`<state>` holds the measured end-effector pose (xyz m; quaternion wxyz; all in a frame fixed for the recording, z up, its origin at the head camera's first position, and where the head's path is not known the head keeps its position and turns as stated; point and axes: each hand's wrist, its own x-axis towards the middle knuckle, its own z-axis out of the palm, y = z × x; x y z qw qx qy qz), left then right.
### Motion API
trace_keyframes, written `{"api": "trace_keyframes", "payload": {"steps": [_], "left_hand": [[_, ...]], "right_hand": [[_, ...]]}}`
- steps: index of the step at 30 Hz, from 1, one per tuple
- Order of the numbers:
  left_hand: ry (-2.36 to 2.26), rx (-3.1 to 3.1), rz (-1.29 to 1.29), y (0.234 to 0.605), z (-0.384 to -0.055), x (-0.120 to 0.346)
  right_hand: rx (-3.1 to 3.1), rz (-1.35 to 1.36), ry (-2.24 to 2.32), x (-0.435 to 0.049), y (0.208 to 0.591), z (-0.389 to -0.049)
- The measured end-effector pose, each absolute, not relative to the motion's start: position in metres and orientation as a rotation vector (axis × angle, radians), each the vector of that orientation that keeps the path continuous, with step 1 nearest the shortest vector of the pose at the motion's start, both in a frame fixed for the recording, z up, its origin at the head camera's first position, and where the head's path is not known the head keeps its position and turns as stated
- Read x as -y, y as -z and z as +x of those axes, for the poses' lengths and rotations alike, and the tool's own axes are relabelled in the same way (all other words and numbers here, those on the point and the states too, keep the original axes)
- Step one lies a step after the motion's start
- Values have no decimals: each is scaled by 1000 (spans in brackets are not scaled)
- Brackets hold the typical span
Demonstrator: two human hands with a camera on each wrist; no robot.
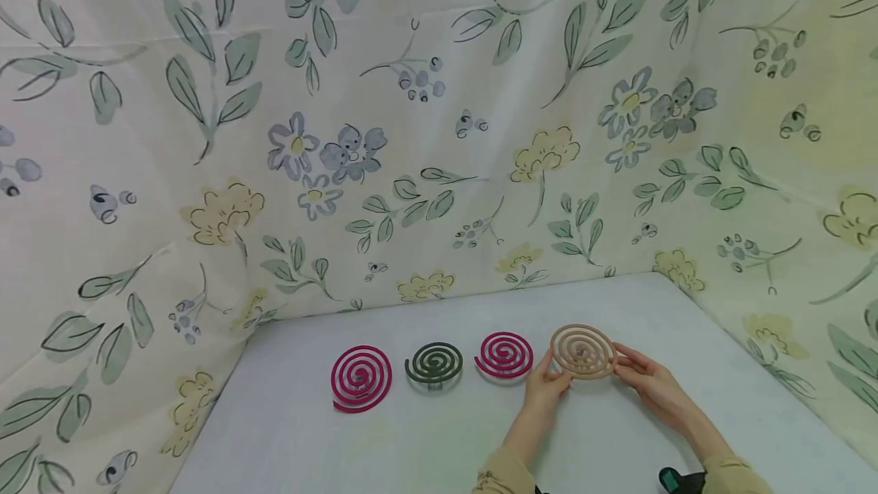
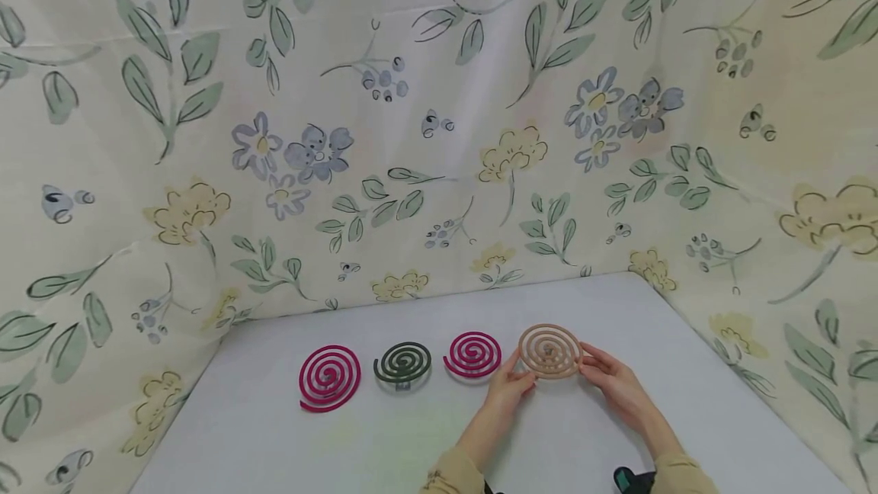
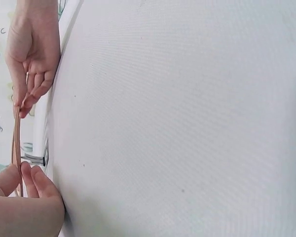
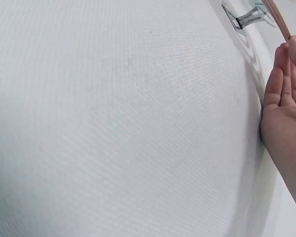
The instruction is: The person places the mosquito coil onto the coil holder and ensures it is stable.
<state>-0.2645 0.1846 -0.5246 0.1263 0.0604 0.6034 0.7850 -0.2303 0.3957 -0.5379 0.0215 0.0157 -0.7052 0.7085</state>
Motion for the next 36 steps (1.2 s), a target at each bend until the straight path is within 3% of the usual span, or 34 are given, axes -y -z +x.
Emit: {"api": "trace_keyframes", "payload": {"steps": [8, 17, 36], "left_hand": [[-2325, -1784, 101, 527, -266, -187], [-2386, -1804, -65, 534, -268, -194], [-2423, -1731, 25, 529, -265, -196]], "right_hand": [[2092, 102, -2200, -390, 545, -232], [2090, -13, -2200, -385, 544, -230], [2091, -66, -2173, -390, 543, -230]]}}
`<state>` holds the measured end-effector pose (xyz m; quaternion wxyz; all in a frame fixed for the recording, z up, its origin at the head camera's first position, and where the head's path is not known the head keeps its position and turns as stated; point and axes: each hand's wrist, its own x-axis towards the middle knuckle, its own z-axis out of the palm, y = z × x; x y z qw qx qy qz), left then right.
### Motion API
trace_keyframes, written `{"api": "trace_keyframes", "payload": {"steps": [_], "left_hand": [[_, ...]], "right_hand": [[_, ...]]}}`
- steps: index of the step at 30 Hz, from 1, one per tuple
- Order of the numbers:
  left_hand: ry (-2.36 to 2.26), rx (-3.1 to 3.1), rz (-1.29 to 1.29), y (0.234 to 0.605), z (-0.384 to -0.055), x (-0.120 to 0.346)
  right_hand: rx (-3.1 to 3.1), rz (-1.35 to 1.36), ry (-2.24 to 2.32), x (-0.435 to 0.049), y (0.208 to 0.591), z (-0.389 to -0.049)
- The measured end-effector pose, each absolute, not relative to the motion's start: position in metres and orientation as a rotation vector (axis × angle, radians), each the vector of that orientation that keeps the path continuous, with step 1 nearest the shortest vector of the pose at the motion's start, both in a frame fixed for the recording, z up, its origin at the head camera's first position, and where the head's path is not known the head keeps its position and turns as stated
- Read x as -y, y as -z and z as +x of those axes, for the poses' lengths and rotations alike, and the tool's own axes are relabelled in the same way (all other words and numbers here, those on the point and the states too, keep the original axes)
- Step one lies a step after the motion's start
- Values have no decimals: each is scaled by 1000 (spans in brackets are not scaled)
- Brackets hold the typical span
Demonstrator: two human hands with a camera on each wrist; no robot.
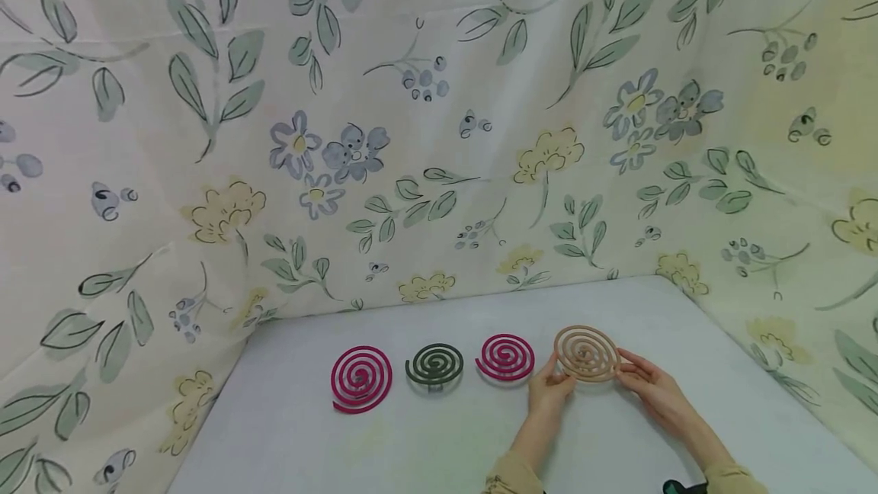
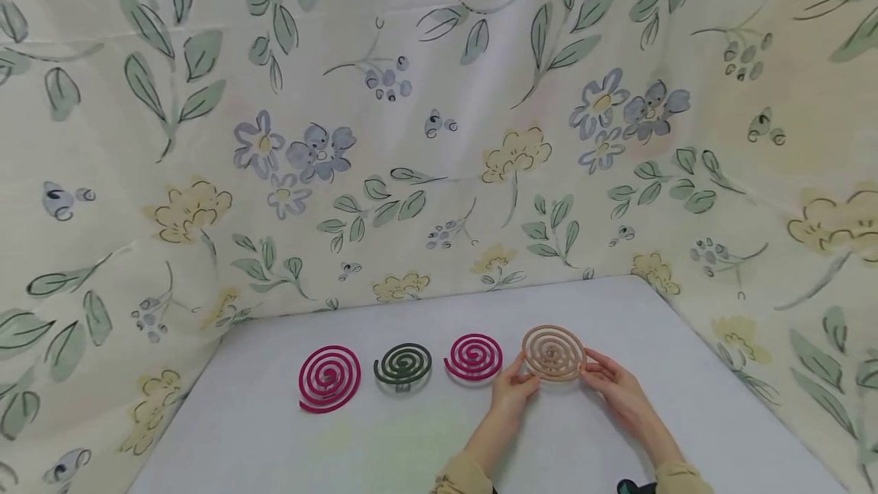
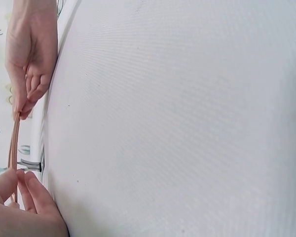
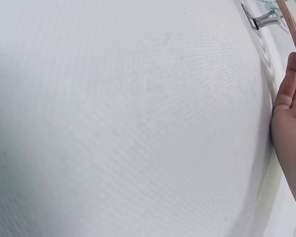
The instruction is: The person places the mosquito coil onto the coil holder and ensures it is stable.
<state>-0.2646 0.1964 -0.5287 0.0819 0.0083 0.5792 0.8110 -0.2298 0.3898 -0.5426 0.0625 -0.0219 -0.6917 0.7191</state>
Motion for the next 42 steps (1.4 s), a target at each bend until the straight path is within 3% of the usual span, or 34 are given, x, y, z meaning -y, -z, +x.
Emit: {"api": "trace_keyframes", "payload": {"steps": [18, 42], "left_hand": [[-2401, -1725, -23, 529, -267, -197], [-2350, -1742, 13, 528, -268, -193]], "right_hand": [[2063, -15, -2151, -388, 548, -230], [2125, -147, -2113, -386, 543, -230]]}}
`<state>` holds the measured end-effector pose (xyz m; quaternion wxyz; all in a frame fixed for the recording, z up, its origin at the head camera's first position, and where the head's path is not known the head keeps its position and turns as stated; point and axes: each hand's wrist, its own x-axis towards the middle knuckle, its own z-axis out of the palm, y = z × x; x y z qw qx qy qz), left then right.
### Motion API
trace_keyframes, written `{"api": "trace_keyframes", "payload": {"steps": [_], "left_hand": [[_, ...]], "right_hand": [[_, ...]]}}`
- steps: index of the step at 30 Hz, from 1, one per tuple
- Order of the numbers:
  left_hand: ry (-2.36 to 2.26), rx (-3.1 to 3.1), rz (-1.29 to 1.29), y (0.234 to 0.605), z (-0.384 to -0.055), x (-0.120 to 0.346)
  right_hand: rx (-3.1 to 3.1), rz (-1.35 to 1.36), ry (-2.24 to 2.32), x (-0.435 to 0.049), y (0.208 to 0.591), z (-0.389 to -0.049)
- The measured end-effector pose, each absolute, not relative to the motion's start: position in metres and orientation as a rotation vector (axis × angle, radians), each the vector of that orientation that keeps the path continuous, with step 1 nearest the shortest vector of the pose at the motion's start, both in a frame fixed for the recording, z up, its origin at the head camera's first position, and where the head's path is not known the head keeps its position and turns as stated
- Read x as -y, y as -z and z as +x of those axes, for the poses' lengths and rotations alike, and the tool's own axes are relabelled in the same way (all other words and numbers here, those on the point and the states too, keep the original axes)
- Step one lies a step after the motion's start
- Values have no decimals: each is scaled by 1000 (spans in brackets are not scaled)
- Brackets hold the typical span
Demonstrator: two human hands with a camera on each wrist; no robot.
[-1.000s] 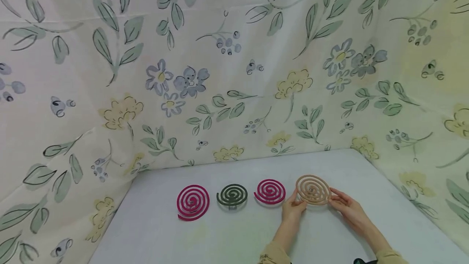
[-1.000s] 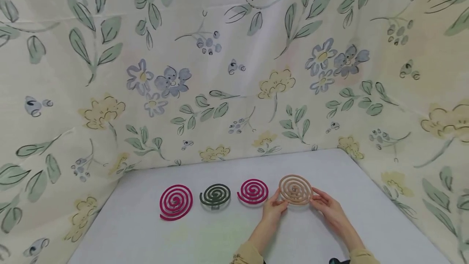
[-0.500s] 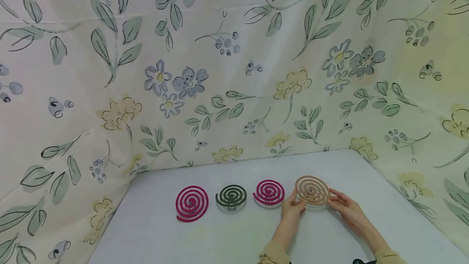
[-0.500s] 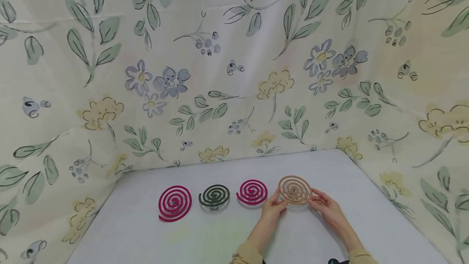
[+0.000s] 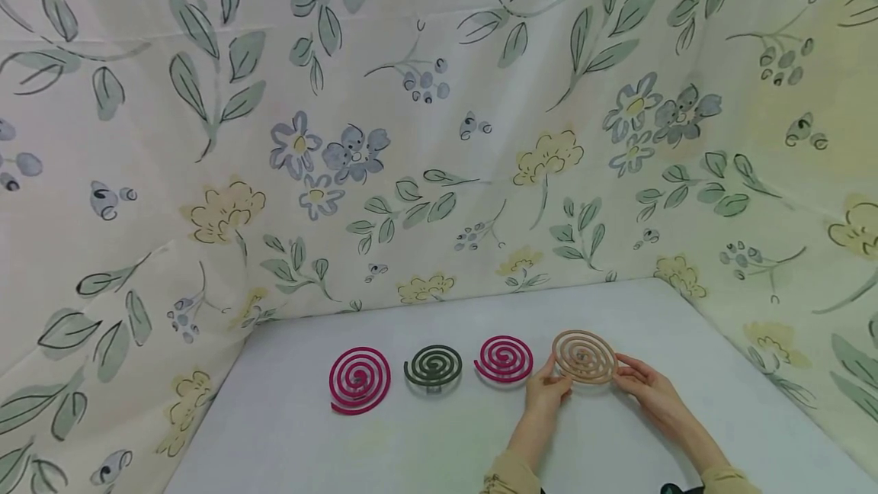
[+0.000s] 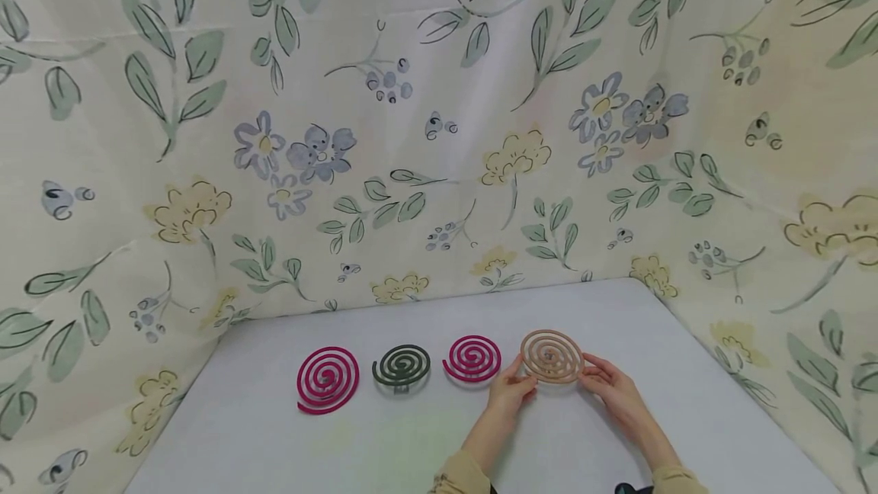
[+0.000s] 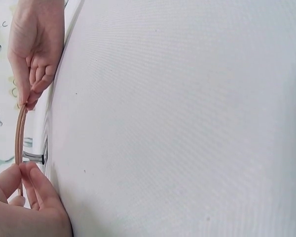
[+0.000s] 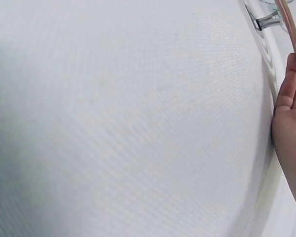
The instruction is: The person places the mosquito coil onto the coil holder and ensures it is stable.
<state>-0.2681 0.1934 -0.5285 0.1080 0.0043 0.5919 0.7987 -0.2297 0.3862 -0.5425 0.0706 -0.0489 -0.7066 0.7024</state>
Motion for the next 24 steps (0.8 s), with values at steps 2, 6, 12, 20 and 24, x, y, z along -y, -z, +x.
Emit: {"api": "trace_keyframes", "payload": {"steps": [2, 6, 12, 20, 24], "left_hand": [[-2343, -1740, 5, 528, -268, -193], [-2329, -1724, 3, 528, -268, -192], [-2328, -1698, 16, 526, -268, -190], [-2333, -1710, 23, 525, -266, -191], [-2329, -1712, 15, 524, -266, -191]], "right_hand": [[2154, -168, -2090, -386, 541, -230], [2187, -195, -2070, -384, 538, -230], [2202, -214, -2077, -383, 535, -230], [2227, -179, -2048, -383, 536, -229], [2245, -184, -2040, -384, 535, -229]]}}
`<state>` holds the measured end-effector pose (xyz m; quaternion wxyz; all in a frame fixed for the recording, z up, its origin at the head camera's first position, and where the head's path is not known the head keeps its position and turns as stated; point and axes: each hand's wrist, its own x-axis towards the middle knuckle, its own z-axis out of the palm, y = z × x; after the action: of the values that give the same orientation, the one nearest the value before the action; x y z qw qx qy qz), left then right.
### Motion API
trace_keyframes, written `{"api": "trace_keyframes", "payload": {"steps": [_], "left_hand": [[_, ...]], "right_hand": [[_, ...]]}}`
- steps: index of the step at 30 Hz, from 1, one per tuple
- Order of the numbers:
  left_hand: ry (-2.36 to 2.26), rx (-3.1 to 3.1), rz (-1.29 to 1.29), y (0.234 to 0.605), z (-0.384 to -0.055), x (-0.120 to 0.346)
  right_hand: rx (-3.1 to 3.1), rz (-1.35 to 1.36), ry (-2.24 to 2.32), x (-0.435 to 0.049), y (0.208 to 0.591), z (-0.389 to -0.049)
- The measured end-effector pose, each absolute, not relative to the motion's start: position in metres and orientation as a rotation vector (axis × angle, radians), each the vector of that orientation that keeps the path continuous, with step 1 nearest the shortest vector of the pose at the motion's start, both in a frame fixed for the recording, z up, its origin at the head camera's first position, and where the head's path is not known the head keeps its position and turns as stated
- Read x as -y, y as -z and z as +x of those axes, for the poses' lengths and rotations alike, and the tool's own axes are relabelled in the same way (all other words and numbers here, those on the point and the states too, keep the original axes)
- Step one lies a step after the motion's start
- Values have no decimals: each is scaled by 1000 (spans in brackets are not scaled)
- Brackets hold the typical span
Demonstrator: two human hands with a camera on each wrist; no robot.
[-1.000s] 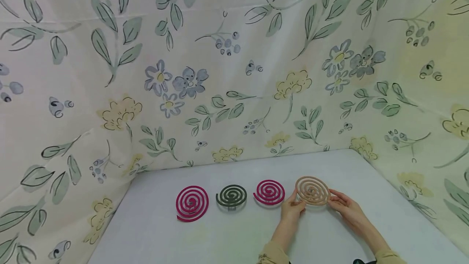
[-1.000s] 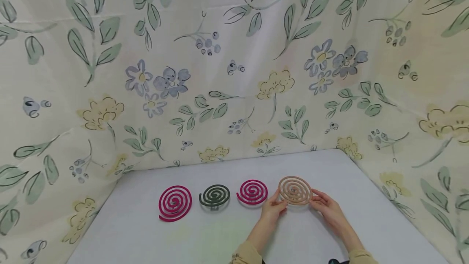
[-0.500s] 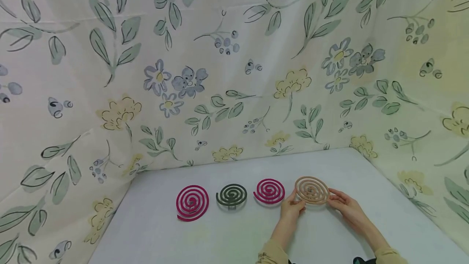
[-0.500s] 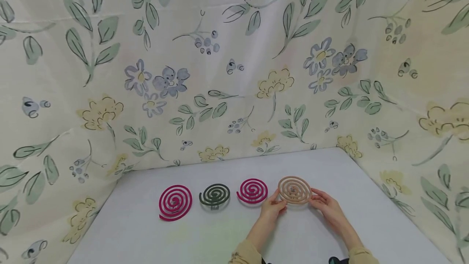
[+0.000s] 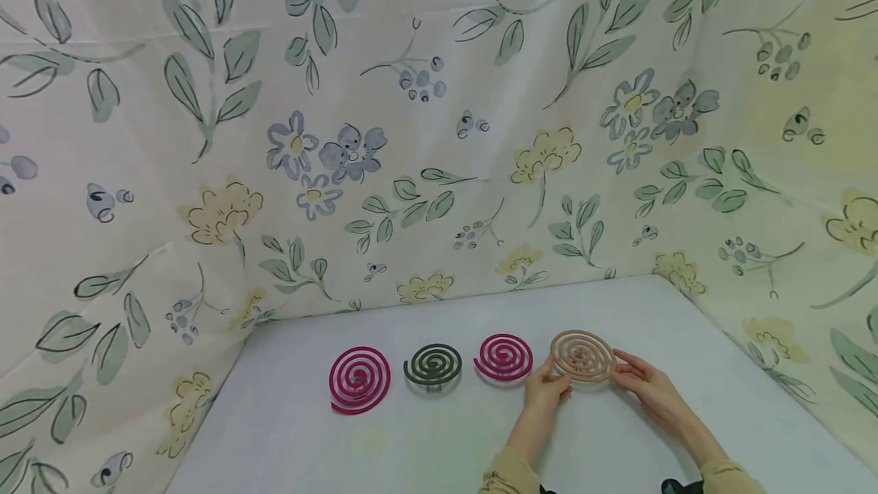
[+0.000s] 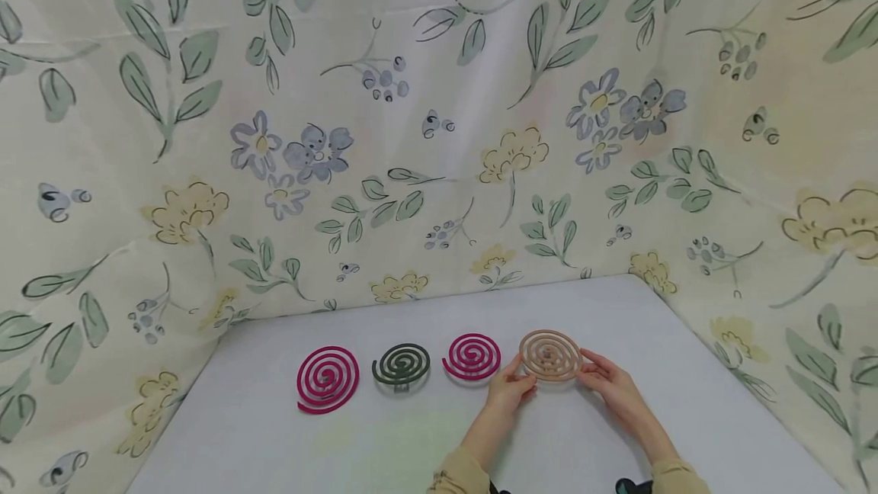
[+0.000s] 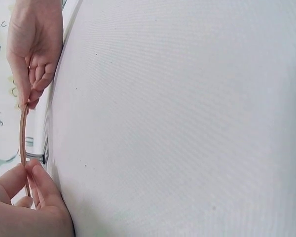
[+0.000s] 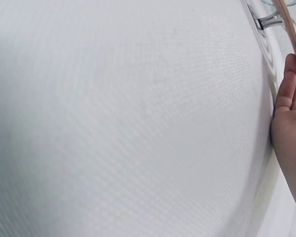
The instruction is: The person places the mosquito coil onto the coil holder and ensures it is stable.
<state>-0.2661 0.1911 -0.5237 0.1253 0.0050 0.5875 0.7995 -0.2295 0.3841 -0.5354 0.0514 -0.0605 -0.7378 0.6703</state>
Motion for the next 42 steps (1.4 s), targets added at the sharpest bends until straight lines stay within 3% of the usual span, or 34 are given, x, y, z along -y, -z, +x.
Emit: {"api": "trace_keyframes", "payload": {"steps": [42], "left_hand": [[-2308, -1776, -36, 523, -267, -191]], "right_hand": [[2300, -267, -1996, -385, 539, -231]]}}
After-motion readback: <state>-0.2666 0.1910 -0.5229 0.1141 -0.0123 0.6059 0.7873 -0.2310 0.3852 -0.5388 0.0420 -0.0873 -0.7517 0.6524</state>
